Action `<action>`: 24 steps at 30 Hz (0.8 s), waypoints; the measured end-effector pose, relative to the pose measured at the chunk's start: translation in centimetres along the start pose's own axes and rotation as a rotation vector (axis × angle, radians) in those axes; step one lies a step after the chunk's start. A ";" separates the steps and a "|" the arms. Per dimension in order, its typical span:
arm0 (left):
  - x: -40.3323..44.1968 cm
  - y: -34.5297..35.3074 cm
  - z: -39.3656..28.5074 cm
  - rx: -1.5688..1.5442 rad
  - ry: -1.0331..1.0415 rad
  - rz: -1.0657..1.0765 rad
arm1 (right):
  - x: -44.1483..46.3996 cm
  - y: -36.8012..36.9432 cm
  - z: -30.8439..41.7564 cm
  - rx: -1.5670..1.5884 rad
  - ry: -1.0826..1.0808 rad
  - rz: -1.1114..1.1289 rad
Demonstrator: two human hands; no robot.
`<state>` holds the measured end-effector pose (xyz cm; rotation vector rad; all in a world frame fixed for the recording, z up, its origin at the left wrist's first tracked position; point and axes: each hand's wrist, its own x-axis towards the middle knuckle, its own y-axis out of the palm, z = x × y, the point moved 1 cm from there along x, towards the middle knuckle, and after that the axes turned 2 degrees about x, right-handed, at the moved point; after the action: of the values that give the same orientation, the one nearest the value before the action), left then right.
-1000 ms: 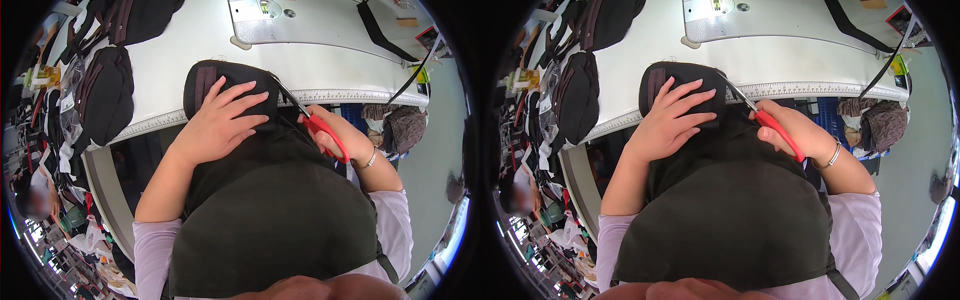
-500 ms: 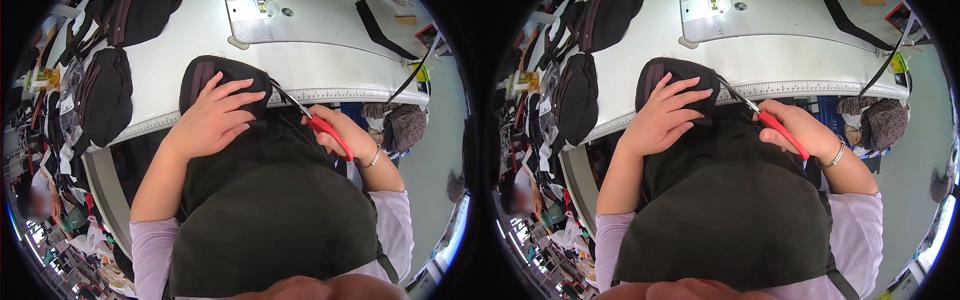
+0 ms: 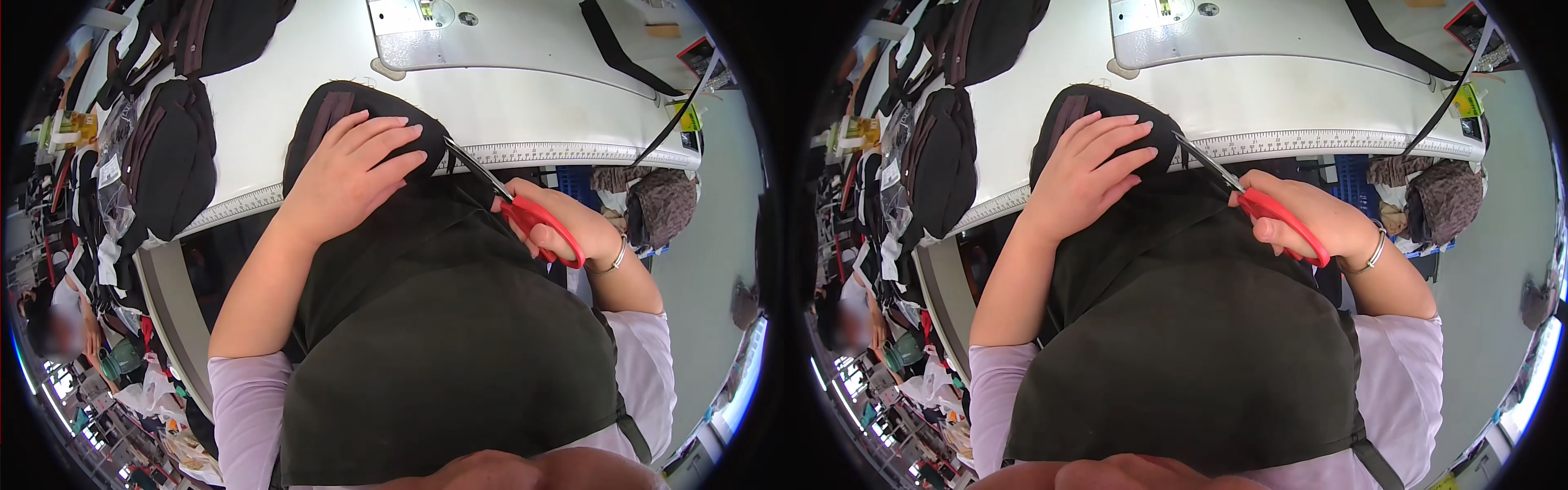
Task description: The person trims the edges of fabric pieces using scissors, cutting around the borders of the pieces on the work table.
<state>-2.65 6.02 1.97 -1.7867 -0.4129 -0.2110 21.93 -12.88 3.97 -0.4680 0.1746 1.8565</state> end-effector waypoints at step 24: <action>0.1 -0.2 1.0 -0.012 0.054 0.071 | 1.5 0.1 0.5 -0.191 -0.037 -0.121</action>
<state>-2.74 6.99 1.91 -1.8005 -0.3100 -0.2115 21.29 -11.44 3.80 -0.5633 -0.0562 1.7696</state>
